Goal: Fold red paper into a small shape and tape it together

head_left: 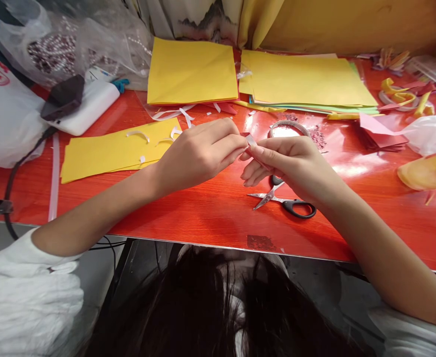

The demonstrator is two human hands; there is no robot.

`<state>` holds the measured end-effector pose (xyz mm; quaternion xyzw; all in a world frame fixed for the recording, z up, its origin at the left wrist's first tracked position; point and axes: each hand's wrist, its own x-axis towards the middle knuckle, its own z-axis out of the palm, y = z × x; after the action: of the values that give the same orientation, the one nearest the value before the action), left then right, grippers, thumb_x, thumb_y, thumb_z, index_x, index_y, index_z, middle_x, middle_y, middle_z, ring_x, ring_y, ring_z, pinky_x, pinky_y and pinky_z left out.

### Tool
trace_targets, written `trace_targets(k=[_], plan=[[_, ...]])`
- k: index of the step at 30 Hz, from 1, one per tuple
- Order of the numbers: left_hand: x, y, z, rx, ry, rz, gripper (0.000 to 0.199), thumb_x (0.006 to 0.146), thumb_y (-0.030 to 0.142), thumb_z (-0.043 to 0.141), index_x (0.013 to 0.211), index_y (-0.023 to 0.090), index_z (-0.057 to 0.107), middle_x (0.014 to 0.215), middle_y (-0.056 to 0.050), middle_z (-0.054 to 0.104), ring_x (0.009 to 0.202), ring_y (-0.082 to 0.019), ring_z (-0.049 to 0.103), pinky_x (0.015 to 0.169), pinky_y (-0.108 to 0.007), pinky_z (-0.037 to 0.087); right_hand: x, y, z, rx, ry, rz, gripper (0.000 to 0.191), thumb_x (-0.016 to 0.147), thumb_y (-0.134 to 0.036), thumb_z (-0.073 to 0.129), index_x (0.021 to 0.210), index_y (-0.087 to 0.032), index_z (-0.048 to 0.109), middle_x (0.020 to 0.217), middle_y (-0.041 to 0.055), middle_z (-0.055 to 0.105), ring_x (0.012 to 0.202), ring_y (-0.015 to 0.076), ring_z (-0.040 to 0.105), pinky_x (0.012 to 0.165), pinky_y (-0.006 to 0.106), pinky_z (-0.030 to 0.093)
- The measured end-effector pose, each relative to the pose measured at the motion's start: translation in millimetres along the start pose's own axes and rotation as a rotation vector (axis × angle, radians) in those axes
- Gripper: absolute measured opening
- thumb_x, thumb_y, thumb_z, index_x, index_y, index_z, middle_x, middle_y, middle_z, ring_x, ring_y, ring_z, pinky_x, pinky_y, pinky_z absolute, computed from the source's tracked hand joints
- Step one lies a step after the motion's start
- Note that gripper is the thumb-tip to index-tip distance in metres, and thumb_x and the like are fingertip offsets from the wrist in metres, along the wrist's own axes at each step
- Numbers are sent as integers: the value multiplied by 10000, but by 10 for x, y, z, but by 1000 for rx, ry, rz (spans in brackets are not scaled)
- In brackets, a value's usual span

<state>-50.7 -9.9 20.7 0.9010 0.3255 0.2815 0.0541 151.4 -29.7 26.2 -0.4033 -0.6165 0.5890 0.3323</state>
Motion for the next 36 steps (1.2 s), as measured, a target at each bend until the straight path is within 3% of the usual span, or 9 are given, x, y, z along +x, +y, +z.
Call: trace_targets(k=[6, 12, 20, 24, 26, 28, 31, 36], plan=[[11, 8, 10, 15, -14, 3, 253, 939, 314, 388, 916, 231, 626, 912, -59, 607, 938, -206, 598, 868, -409, 454, 0, -8, 5, -36, -2, 3, 346, 855, -474, 588, 884, -139, 671, 735, 73, 707, 644, 158, 692, 611, 262, 574], [19, -3, 33, 58, 99, 79, 247, 927, 260, 401, 888, 174, 629, 863, -79, 597, 801, -164, 591, 739, -319, 474, 4, -7, 3, -27, -12, 6, 327, 859, -465, 587, 878, -150, 671, 737, 68, 709, 646, 162, 696, 607, 264, 576], [74, -2, -51, -303, 233, -115, 89, 842, 204, 575, 809, 163, 647, 807, -51, 621, 718, -128, 555, 653, -269, 447, -2, -31, 1, -59, 1, 12, 364, 845, -504, 579, 884, -153, 665, 742, 68, 701, 642, 152, 691, 609, 257, 572], [123, -153, -52, -616, 277, -232, 71, 826, 221, 610, 792, 169, 644, 769, -31, 630, 667, -116, 554, 603, -262, 439, 16, -17, -9, -57, -17, 26, 318, 869, -464, 570, 891, -157, 654, 743, 56, 703, 644, 144, 692, 618, 248, 573], [143, -264, -41, -668, 323, -242, 85, 827, 243, 607, 788, 175, 642, 741, -18, 616, 617, -104, 530, 579, -265, 420, 26, -14, -10, -62, -15, 43, 312, 869, -459, 573, 892, -158, 653, 736, 53, 701, 640, 143, 690, 622, 251, 574], [150, -373, -27, -493, 358, -277, 96, 820, 249, 597, 743, 198, 620, 710, -8, 587, 604, -111, 505, 589, -281, 394, 31, -22, -2, -69, -7, 58, 310, 864, -460, 578, 884, -160, 654, 732, 52, 700, 637, 140, 687, 625, 254, 575], [133, -501, 7, -99, 272, -292, 269, 842, 316, 530, 586, 233, 537, 614, -16, 498, 602, -146, 443, 632, -322, 346, 28, -47, 20, -75, 4, 76, 293, 857, -449, 592, 860, -163, 657, 714, 46, 698, 622, 135, 682, 612, 250, 574], [101, -543, 63, -66, 168, -234, 118, 842, 332, 497, 830, 257, 587, 861, -49, 582, 944, -238, 464, 914, -407, 315, 27, -58, 39, -64, 2, 86, 266, 841, -420, 623, 859, -158, 664, 704, 47, 692, 606, 135, 676, 596, 256, 567]])
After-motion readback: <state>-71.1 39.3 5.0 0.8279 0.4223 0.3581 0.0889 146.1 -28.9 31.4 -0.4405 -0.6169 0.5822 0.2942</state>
